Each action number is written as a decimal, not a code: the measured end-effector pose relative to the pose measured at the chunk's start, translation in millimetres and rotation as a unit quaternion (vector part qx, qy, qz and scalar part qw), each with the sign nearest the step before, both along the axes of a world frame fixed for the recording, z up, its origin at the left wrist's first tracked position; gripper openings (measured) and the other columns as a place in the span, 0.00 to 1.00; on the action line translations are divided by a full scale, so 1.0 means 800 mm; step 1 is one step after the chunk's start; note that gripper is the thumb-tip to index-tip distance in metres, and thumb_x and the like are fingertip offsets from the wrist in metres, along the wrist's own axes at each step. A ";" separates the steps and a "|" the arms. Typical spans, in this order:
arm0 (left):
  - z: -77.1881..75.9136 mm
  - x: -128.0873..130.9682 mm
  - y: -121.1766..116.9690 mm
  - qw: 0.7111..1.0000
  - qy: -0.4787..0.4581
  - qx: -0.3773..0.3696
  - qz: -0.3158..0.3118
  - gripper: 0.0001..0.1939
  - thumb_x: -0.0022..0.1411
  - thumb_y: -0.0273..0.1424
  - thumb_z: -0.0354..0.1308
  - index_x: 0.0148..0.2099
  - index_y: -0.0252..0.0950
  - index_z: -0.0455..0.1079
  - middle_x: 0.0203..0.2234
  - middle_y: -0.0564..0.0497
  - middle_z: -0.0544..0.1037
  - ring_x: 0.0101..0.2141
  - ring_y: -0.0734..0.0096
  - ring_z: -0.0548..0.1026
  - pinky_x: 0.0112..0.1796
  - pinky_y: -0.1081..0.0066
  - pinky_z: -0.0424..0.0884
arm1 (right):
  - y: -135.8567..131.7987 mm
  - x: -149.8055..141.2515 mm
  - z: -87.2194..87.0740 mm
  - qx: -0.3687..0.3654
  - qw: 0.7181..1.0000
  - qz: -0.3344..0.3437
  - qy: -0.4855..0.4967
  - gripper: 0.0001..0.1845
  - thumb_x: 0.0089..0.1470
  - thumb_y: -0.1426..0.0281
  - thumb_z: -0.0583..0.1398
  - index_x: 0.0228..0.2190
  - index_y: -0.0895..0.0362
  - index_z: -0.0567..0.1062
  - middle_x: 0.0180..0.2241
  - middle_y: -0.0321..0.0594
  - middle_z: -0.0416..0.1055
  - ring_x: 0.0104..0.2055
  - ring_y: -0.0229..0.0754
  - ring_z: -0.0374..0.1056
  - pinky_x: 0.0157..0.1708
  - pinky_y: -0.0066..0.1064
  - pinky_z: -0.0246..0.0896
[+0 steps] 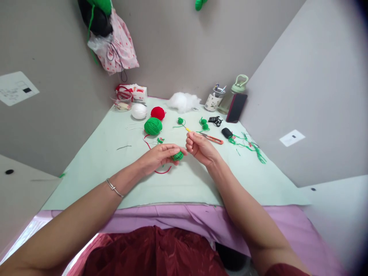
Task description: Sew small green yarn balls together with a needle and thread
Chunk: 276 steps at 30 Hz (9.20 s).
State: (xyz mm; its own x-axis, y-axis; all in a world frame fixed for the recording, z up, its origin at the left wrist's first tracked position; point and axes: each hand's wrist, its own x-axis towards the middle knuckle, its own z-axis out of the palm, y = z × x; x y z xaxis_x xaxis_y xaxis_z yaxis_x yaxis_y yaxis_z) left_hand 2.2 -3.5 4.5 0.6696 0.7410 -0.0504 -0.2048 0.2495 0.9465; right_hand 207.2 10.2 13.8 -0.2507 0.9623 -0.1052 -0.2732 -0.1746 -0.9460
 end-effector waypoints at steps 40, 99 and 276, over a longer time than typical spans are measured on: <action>0.002 -0.014 0.012 0.978 0.023 0.116 0.173 0.25 0.52 0.32 0.71 0.53 0.42 0.78 0.53 0.46 0.78 0.44 0.68 0.75 0.43 0.70 0.71 | 0.002 0.067 0.032 0.172 0.889 -0.042 -0.423 0.19 0.64 0.62 0.53 0.43 0.61 0.77 0.24 0.37 0.68 0.23 0.36 0.58 0.26 0.28 0.54; -0.004 -0.003 0.006 0.980 0.082 0.132 0.121 0.31 0.51 0.30 0.70 0.58 0.37 0.75 0.40 0.46 0.81 0.39 0.64 0.77 0.48 0.62 0.70 | -0.021 0.010 0.028 0.201 0.884 0.130 -0.401 0.23 0.60 0.53 0.58 0.26 0.59 0.73 0.23 0.32 0.53 0.28 0.35 0.46 0.28 0.30 0.43; 0.039 0.023 0.026 0.929 0.146 0.248 0.235 0.10 0.63 0.39 0.61 0.42 0.39 0.73 0.45 0.48 0.80 0.53 0.60 0.75 0.59 0.59 0.65 | 0.022 0.104 0.072 0.159 0.950 -0.151 -0.223 0.20 0.55 0.60 0.61 0.44 0.59 0.77 0.43 0.47 0.75 0.34 0.39 0.70 0.34 0.31 0.67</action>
